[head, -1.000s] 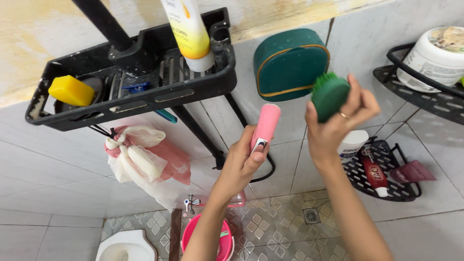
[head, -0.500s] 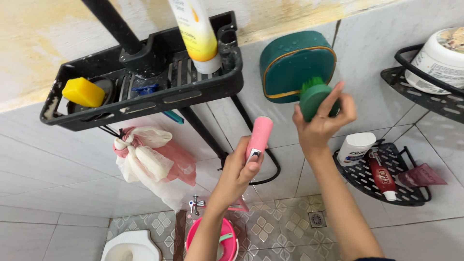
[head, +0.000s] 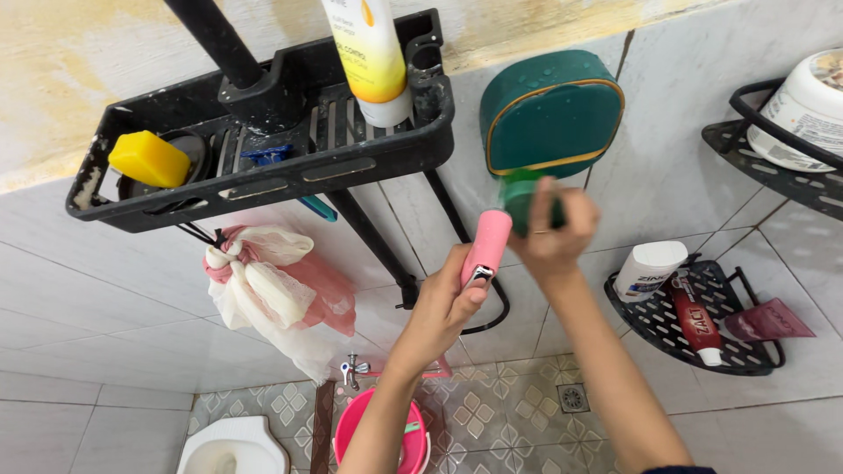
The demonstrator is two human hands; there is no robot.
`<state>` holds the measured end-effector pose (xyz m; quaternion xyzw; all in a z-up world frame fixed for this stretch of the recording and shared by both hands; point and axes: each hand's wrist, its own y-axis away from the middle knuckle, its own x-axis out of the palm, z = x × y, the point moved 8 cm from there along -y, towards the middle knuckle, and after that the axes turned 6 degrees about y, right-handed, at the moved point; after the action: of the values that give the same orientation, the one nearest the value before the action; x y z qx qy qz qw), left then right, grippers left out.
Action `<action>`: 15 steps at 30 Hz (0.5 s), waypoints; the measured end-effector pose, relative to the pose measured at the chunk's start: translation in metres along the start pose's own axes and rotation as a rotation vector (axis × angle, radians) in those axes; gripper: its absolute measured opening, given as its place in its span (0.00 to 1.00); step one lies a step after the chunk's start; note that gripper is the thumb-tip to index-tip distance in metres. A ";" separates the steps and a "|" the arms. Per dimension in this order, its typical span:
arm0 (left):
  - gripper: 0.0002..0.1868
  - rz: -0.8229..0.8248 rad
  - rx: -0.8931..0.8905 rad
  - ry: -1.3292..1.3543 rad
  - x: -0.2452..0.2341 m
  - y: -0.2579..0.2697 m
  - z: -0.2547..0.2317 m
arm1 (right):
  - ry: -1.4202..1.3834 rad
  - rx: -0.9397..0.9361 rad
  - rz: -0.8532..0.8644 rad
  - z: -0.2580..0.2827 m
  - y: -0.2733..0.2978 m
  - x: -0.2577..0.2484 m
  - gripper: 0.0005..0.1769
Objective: The person uses a handheld shower head to wet a green scrubbing brush and then scrubs a green wall-mounted pouch. After scrubbing, the person rinses the brush and the pouch with water from the shower head.
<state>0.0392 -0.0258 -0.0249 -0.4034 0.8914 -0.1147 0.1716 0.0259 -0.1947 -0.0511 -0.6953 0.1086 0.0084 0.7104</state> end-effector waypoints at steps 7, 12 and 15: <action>0.38 0.023 0.015 0.018 0.005 0.001 -0.003 | -0.020 0.167 -0.005 -0.002 -0.016 -0.021 0.50; 0.38 0.027 0.002 0.033 0.009 0.001 -0.005 | -0.141 0.155 0.070 0.010 -0.007 0.009 0.44; 0.37 0.009 -0.034 0.102 0.006 0.006 -0.008 | -0.169 0.170 -0.038 0.012 -0.010 0.001 0.37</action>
<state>0.0281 -0.0256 -0.0210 -0.3959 0.9027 -0.1191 0.1193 0.0301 -0.1838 -0.0412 -0.6315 0.0357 0.0444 0.7733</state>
